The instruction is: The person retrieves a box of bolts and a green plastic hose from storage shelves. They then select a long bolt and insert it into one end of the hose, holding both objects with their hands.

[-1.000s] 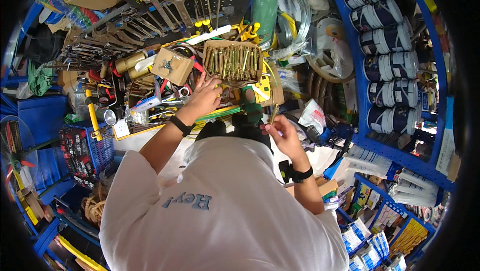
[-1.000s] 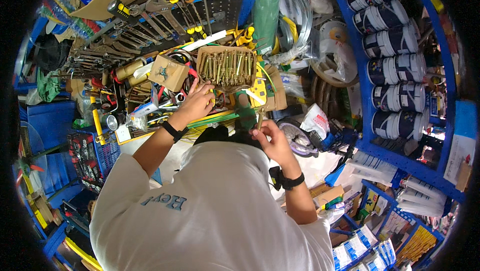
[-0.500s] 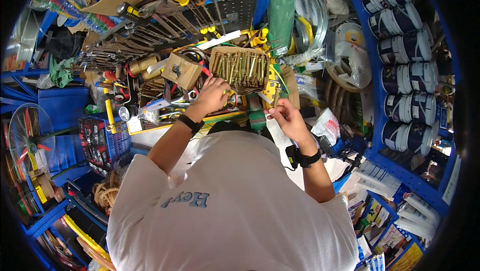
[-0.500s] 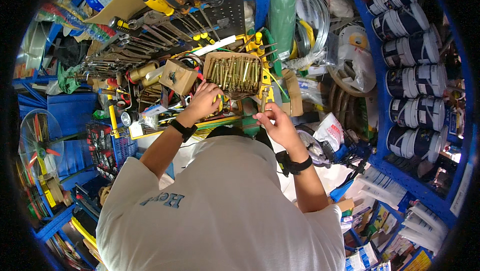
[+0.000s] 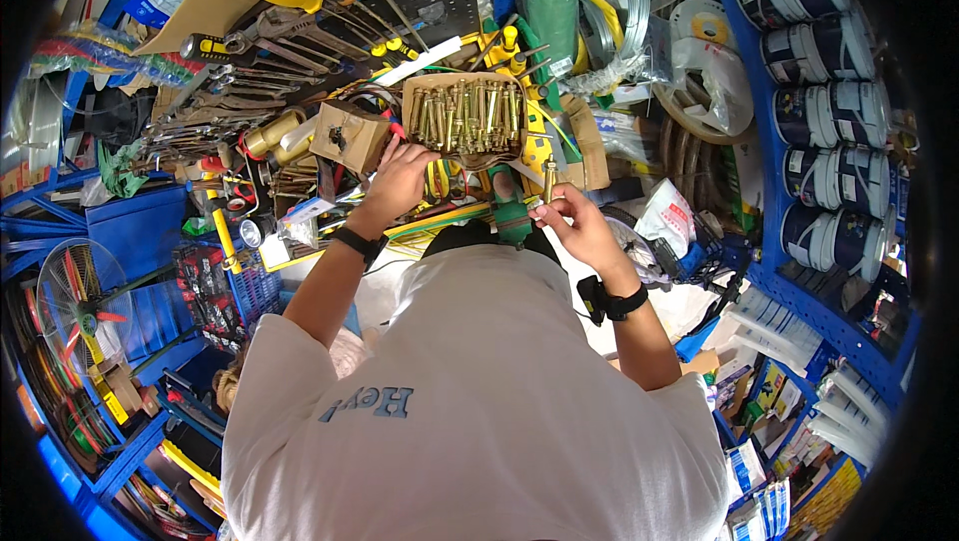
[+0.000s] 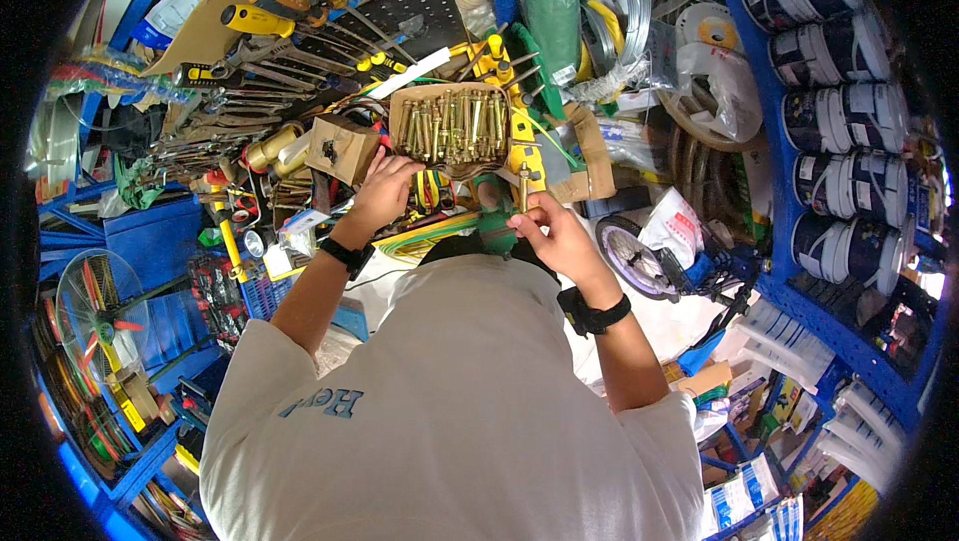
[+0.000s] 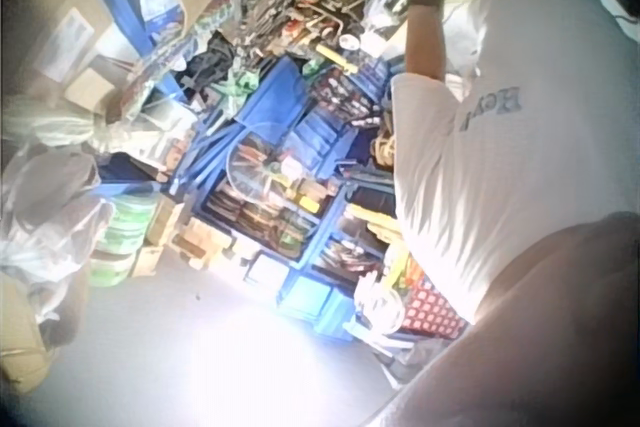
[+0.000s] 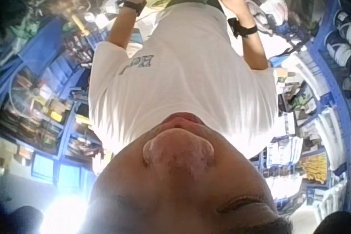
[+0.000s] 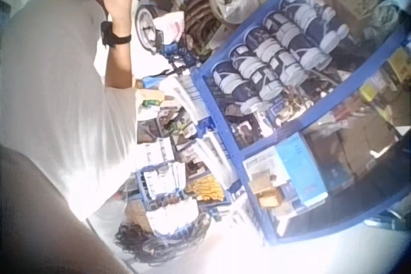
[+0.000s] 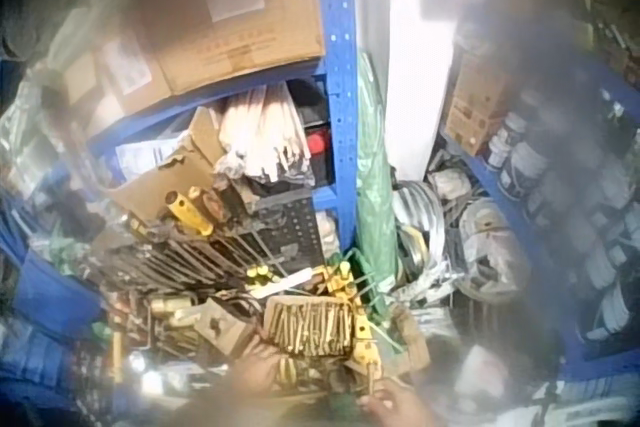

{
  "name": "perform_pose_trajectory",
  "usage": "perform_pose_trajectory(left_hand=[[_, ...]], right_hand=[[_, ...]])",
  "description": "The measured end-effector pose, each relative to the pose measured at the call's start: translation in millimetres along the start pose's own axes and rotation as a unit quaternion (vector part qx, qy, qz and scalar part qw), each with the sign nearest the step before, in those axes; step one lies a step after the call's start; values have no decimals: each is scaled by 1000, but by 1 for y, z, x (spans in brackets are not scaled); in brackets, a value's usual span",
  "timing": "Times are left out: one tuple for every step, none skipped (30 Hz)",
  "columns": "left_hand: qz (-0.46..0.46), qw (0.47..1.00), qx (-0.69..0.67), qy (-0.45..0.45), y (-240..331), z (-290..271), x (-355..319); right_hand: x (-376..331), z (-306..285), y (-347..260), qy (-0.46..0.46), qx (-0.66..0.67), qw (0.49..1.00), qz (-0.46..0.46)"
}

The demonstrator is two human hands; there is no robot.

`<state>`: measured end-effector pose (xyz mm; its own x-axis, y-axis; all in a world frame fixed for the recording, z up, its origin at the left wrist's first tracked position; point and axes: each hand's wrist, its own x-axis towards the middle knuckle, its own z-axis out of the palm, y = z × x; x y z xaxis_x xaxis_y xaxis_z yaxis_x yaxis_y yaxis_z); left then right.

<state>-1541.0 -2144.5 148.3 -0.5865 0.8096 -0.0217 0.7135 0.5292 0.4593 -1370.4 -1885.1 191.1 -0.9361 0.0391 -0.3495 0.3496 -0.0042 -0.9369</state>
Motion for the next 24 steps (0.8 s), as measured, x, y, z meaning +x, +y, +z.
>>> perform_pose_trajectory(left_hand=[[1, 1000, -1, 2, 1, -1, 0], [4, 1000, -4, 10, 3, -1, -1], [6, 1000, -6, 19, 5, -2, -1], [5, 1000, -6, 23, 5, -1, -2], [2, 1000, -11, 20, 5, 0, -4], [-2, 1000, -16, 16, 4, 2, -5], [-2, 1000, -17, 20, 4, 3, -6], [-6, 1000, -17, 11, 3, 3, -7], [-10, 1000, -17, -1, 3, 4, -10], [-10, 1000, -18, 0, 2, 5, -11], [-9, 1000, -21, 8, 1, 5, -11], [-8, 1000, -25, 16, 2, 6, -12], [-9, 999, -28, 18, 2, 7, -13], [-16, 999, -23, 17, 2, 7, -15], [-24, 999, -18, 19, 2, 7, -15], [-25, 999, -20, 29, 1, 10, -16], [-26, 999, -22, 35, 1, 12, -16], [-23, 998, -29, 48, 1, 12, -15], [-20, 997, -35, 61, 2, 12, -14], [-15, 995, -39, 95, 2, 14, -12], [-17, 994, -39, 102, 2, 13, -8], [-21, 994, -41, 97, 0, 11, -4], [-26, 994, -44, 93, -1, 9, 2], [-43, 994, -32, 96, -3, 6, 8]], right_hand=[[0, 1, -1, 0, -2, 1000, -1], [0, 3, 0, 5, 2, 1000, -1], [0, 4, -1, 9, 6, 1000, -2], [0, 5, 0, 8, 2, 1000, -4], [1, 6, 0, 4, -9, 1000, 2], [1, 7, 0, 1, -20, 1000, 8], [1, 9, -1, 1, -23, 1000, 7], [1, 11, -3, 0, -19, 1000, 8], [0, 13, -3, 0, -14, 1000, 11], [0, 15, -2, 0, -16, 1000, 11], [1, 16, -1, 0, -20, 1000, 0], [1, 17, 0, 1, -27, 1000, -11], [0, 19, -1, 1, -30, 999, -10], [-1, 21, -2, 0, -30, 1000, -3], [-1, 22, -5, -1, -33, 999, 1], [-2, 22, -7, -3, -39, 999, 0], [-3, 22, -11, -18, -55, 998, 17], [-3, 22, -14, -34, -71, 996, 31], [-3, 22, -15, -38, -78, 996, 29], [-3, 22, -15, -37, -70, 996, 36], [-3, 22, -15, -35, -63, 997, 42], [-3, 21, -17, -39, -71, 996, 38], [-4, 22, -18, -40, -76, 996, 35], [-4, 24, -19, -22, -66, 997, 17]])
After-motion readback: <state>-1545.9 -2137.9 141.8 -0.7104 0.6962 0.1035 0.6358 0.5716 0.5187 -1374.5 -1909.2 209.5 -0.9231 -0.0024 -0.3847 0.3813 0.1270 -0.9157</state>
